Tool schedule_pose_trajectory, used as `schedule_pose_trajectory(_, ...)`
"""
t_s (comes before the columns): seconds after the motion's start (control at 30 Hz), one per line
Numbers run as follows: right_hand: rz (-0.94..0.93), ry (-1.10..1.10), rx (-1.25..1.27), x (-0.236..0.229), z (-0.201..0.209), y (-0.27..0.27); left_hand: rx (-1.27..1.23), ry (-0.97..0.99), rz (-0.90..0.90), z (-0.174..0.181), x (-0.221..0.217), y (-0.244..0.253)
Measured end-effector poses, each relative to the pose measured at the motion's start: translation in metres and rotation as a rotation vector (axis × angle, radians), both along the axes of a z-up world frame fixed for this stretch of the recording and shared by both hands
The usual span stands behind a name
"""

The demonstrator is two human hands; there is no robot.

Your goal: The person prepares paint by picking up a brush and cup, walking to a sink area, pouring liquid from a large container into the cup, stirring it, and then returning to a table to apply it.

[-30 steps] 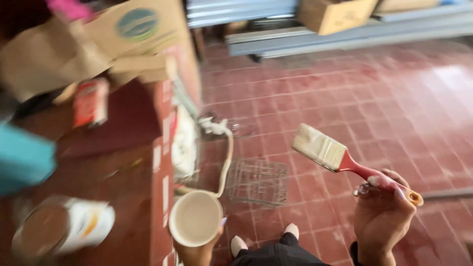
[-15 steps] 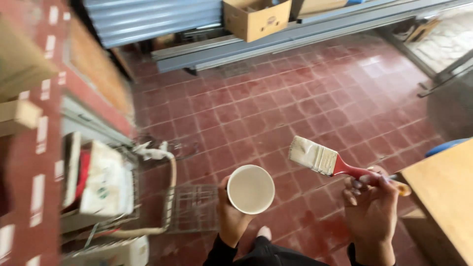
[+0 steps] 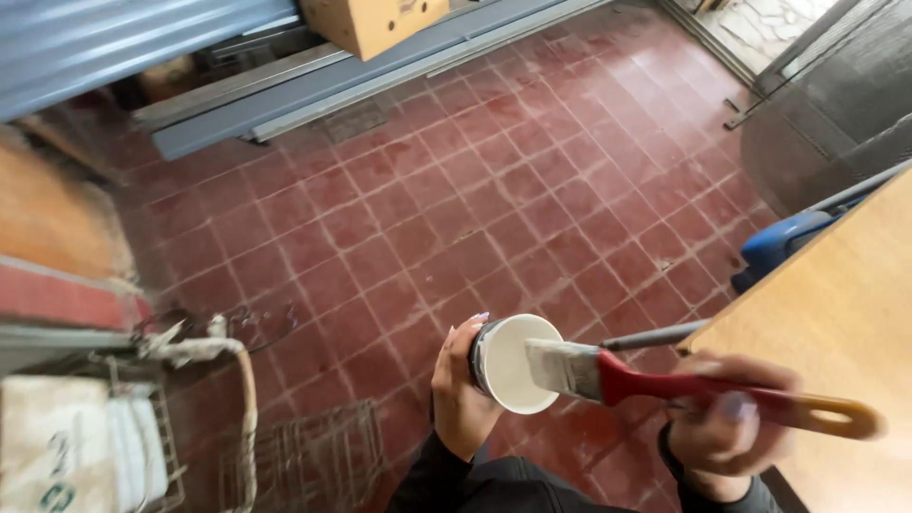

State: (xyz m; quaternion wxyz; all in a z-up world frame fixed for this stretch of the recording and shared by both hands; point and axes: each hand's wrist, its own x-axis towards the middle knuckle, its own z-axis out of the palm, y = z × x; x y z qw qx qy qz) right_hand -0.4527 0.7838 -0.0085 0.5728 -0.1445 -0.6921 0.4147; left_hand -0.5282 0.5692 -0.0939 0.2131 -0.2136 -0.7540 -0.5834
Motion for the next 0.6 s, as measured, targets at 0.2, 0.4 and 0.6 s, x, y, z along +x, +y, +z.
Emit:
schedule_pose_trajectory(0.2, 0.569, -0.579, -0.035, -0.159, 0.011, 0.042, -0.085, 0.038, 0.022, -0.008, -0.130, 0.077)
schedule_pose_trajectory(0.4, 0.380, -0.657, 0.541, -0.294, 0.016, 0.119, -0.015, 0.020, -0.016, 0.016, -0.266, 0.160)
schedule_pose_trajectory(0.6, 0.102, -0.538, 0.250, -0.391, 0.044, 0.207, -0.001, 0.012, -0.173, 0.025, -0.392, 0.257)
